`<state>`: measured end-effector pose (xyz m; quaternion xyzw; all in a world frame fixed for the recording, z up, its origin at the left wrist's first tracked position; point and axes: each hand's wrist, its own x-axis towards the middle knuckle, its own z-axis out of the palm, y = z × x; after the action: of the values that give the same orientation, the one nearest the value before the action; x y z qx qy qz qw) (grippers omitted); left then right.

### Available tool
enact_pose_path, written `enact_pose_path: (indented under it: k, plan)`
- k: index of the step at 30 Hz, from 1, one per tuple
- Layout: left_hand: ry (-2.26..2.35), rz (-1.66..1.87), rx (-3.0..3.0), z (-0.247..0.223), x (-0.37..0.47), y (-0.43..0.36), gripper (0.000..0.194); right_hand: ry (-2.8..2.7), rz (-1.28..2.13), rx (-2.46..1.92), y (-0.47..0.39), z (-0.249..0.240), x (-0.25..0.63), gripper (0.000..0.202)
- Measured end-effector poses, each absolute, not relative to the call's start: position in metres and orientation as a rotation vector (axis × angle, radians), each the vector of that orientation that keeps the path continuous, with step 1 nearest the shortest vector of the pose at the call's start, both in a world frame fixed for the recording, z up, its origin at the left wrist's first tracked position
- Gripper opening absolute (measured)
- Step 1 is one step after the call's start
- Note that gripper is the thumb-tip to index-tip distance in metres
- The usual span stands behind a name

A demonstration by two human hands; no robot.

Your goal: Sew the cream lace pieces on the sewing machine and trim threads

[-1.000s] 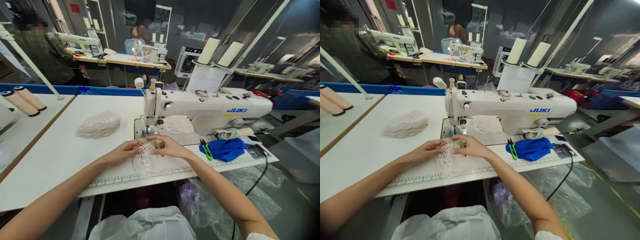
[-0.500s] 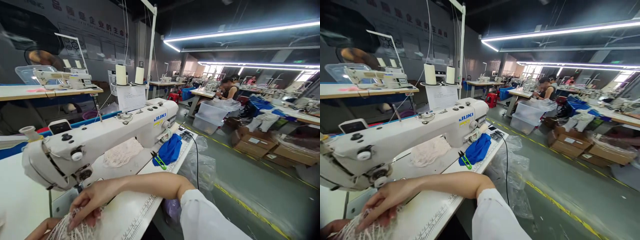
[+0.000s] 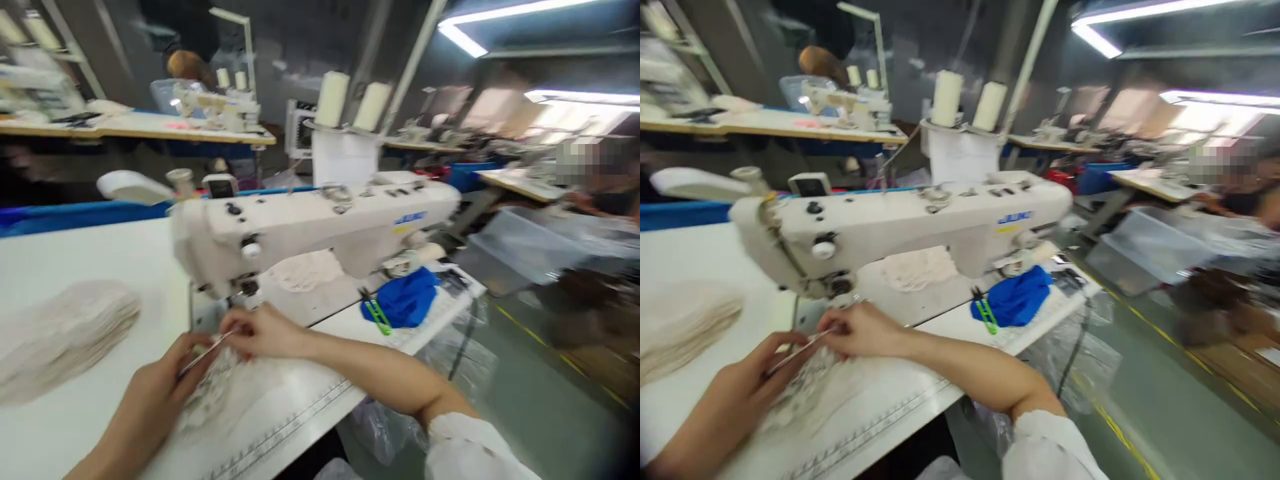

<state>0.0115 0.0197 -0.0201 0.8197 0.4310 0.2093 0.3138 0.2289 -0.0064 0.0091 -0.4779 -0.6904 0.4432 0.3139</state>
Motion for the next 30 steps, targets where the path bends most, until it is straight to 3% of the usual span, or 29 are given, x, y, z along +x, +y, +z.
enact_pose_path:
  k: [4,10,24,30]
  plan:
    - [1.175,0.728,2.429,-0.005,0.0205,0.015,0.019,-1.836,1.104,-1.207,-0.0059,0.0014,0.227,0.011]
    - [0.906,1.049,2.702,-0.0112,0.0169,0.0156,0.013,-2.003,0.727,-1.026,-0.0129,-0.0004,0.2252,0.012]
    - [0.832,1.052,2.76,-0.0121,0.0168,0.0156,0.011,-2.118,0.677,-1.013,-0.014,0.0054,0.2235,0.013]
    - [0.797,1.065,2.798,-0.0092,0.0158,0.0168,0.01,-2.198,0.422,-0.919,-0.0119,0.0029,0.2247,0.02]
